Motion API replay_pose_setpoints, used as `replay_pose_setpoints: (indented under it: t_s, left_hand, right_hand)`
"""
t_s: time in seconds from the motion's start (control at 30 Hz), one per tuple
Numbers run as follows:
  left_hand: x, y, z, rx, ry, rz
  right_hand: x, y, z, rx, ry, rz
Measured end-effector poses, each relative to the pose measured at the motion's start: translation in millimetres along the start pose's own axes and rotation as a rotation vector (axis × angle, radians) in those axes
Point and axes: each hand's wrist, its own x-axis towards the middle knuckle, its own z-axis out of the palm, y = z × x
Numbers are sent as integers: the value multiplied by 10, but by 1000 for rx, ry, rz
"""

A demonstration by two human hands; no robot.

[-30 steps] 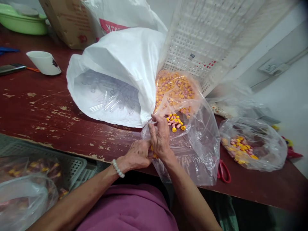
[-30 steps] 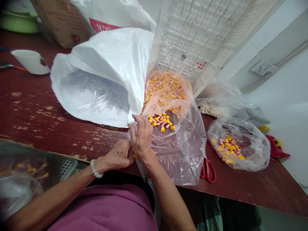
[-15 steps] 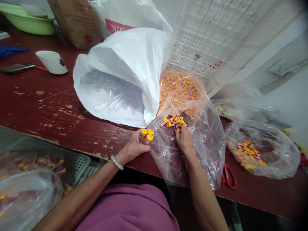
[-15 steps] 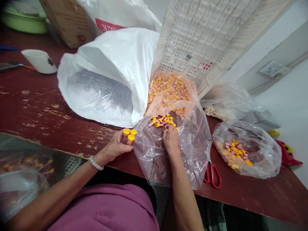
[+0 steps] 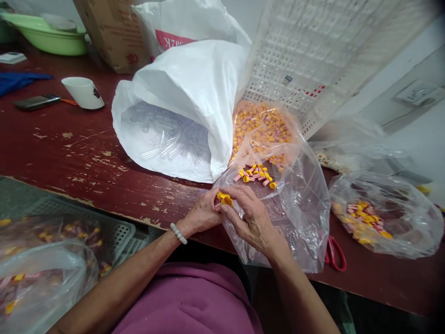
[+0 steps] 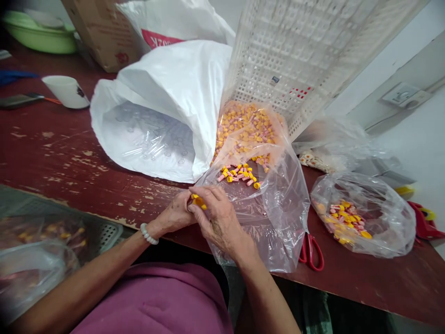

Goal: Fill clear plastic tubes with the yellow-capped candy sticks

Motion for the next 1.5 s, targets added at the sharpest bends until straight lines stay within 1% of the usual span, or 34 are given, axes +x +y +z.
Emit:
replay_pose_setpoints:
  t_s: [0.03, 0.1, 0.17, 0.2, 0.23, 0.3, 0.33, 0.37, 0.4, 0.47, 0.5, 0.53, 0.57, 0.6, 0.67, 0.7, 0.73, 0.77, 0.87, 0.93, 1.0, 1.07, 1.13, 1.23, 1.3, 1.37, 1.43, 1.5]
  left_hand:
    - [-5, 0, -2, 49, -1, 27]
    - [-15, 2, 6, 158, -18, 91]
    - [-26, 6, 37, 242, -47, 110]
    - [-34, 8, 61, 294, -66, 113]
    - [-43, 10, 87, 348, -93, 112]
    - [-68, 16, 134, 416, -142, 98]
    - [-81, 19, 149, 408, -147, 84]
    - [-93, 22, 155, 359, -140, 63]
    - [-102, 24, 150, 266, -130, 28]
    - [-106, 23, 111, -3, -115, -92]
    - [-100, 17, 80, -144, -129, -169]
    - [-89, 7, 45, -271, -152, -247]
    - [-76, -5, 11, -379, -168, -311]
    - [-62, -19, -18, -471, -174, -353]
    - [-44, -44, -47, -636, -172, -371]
    - [-46, -50, -44, -714, -160, -365]
    - [-56, -51, -32, -782, -150, -364]
    - [-75, -48, -15, -839, -139, -377]
    - [-161, -46, 3, -950, -101, -449]
    - [-240, -88, -71, -994, -90, -462]
    - [-374, -162, -223, -1022, -40, -451]
    - [-593, -238, -405, -1037, 78, -460]
    - [-884, -307, -577, -1058, 219, -512]
    - [-1383, -428, -813, -1126, 400, -631]
    - [-1721, -542, -997, -1123, 530, -688]
    - [-2045, -695, -1238, -1033, 697, -751]
    - [-2344, -888, -1543, -913, 876, -842]
    - [-2597, -1110, -1887, -828, 994, -891]
  right_hand:
    - [12, 33, -9, -7, 55, 16]
    - [59, 109, -5, -5, 227, 90]
    - [126, 166, 69, -25, 421, 157]
    - [163, 183, 135, -54, 490, 160]
    - [198, 193, 216, -86, 519, 139]
    - [256, 209, 376, -116, 481, 81]
    - [277, 222, 434, -84, 456, 74]
    - [290, 243, 463, -17, 454, 98]
    - [295, 270, 461, 73, 483, 149]
    - [279, 333, 371, 242, 581, 280]
    - [256, 356, 301, 288, 584, 329]
    - [224, 367, 230, 294, 536, 352]
    - [183, 364, 173, 260, 436, 337]
    - [138, 345, 139, 196, 299, 286]
    - [43, 277, 161, 23, 2, 120]
    - [0, 237, 212, -64, -106, 31]
    - [-37, 198, 281, -140, -165, -41]
    - [-67, 163, 356, -203, -177, -90]
    - [-91, 100, 560, -312, -78, -155]
    - [-40, 89, 684, -334, -32, -226]
    - [45, 57, 843, -310, -29, -320]
    - [121, -46, 1052, -241, -73, -397]
    - [164, -224, 1305, -148, -169, -443]
    - [187, -537, 1722, -27, -408, -440]
    - [194, -685, 1969, 43, -584, -417]
    - [201, -734, 2150, 95, -697, -387]
    - [208, -686, 2258, 108, -725, -338]
    - [208, -590, 2311, 109, -724, -271]
